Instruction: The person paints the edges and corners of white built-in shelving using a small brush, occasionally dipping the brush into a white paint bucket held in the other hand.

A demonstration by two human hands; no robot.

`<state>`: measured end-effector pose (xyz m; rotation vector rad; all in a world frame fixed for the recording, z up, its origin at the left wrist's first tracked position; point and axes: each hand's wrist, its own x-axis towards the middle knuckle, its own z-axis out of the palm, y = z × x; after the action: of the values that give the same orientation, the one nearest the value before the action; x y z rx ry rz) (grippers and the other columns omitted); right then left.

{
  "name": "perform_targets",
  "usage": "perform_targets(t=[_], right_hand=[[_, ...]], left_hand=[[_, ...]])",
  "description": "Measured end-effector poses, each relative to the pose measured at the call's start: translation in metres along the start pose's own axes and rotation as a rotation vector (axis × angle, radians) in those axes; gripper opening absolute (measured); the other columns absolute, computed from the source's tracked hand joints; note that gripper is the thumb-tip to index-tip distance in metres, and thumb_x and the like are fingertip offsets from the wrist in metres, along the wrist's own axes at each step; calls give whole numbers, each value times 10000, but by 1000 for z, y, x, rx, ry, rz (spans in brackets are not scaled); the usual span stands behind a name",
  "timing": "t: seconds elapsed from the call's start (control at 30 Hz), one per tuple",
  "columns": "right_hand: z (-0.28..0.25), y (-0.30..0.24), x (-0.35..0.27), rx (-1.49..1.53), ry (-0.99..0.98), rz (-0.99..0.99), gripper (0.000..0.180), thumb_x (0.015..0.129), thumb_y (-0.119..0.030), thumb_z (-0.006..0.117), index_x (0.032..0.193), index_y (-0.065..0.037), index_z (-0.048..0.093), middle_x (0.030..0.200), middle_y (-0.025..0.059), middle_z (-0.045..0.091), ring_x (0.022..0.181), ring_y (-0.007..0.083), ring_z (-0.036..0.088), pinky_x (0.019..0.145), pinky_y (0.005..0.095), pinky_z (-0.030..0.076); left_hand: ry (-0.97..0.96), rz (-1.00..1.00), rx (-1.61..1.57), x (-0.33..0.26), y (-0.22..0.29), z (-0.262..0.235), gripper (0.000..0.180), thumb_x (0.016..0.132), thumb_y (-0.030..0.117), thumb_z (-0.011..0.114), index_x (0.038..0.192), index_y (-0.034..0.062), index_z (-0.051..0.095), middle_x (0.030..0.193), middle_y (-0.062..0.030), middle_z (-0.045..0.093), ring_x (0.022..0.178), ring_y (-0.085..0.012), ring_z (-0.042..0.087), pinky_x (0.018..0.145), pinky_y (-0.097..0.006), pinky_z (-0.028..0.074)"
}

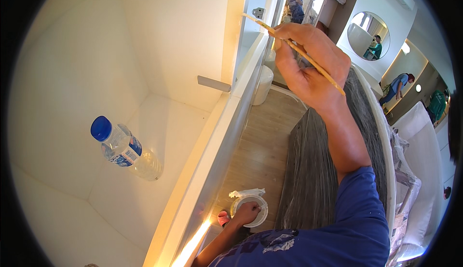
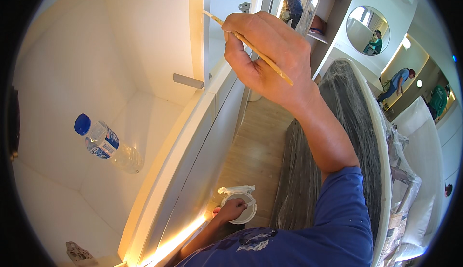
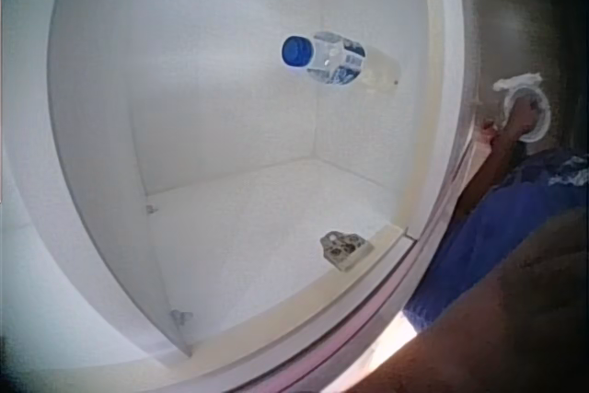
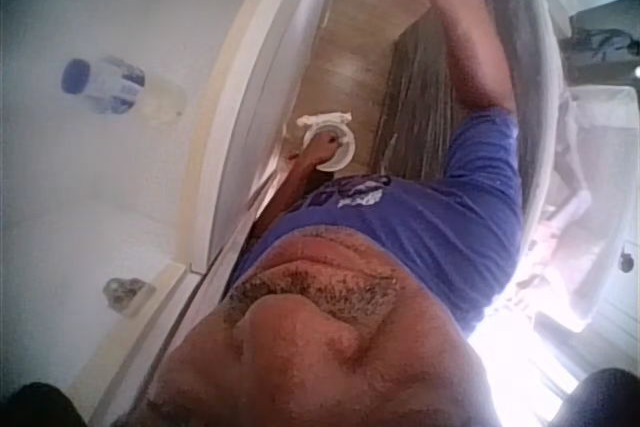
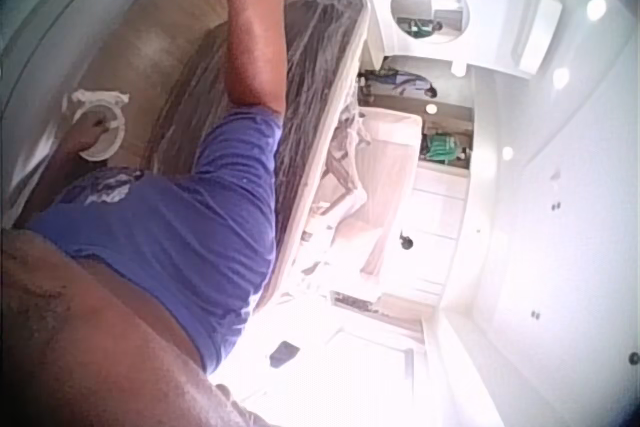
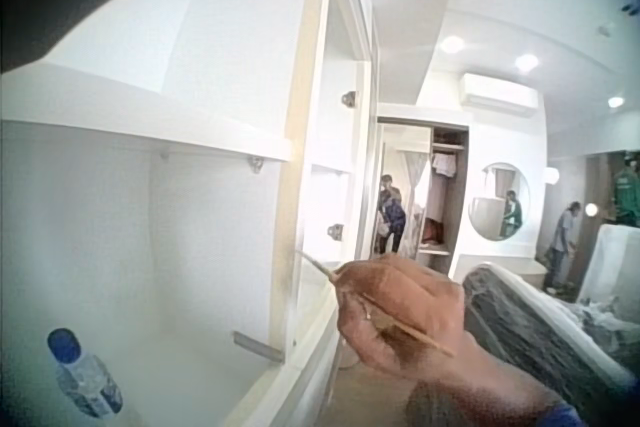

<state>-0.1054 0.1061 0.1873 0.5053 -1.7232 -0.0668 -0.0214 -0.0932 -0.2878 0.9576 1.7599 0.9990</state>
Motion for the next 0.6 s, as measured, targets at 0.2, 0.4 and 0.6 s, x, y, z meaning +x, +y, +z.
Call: perform_targets(t=[0.2,0.4,0.6], right_hand=[[-1,-5,-6,35,-92,5,209,776,54,713,954,-48,674,742,51,653,591,196,614,535,302,494],[0,-4,-5,14,-75,-8,210,774,58,710,947,-53,668,731,47,643,580,192,604,522,303,482],[0,1,3,-40,-28,-36,203,781,59,711,943,-57,674,723,51,641,579,190,608,523,301,481]], left_hand=[[-11,10,5,2,-3,1,335,952,320,618,1010,10,730,984,-228,714,948,-395,684,848,-470,520],[-17,30,8,2,-5,2,330,954,318,627,1009,9,729,968,-217,713,933,-372,686,838,-455,520],[-11,18,39,2,-5,3,336,963,330,632,1010,11,727,948,-195,715,914,-326,690,824,-424,520]])
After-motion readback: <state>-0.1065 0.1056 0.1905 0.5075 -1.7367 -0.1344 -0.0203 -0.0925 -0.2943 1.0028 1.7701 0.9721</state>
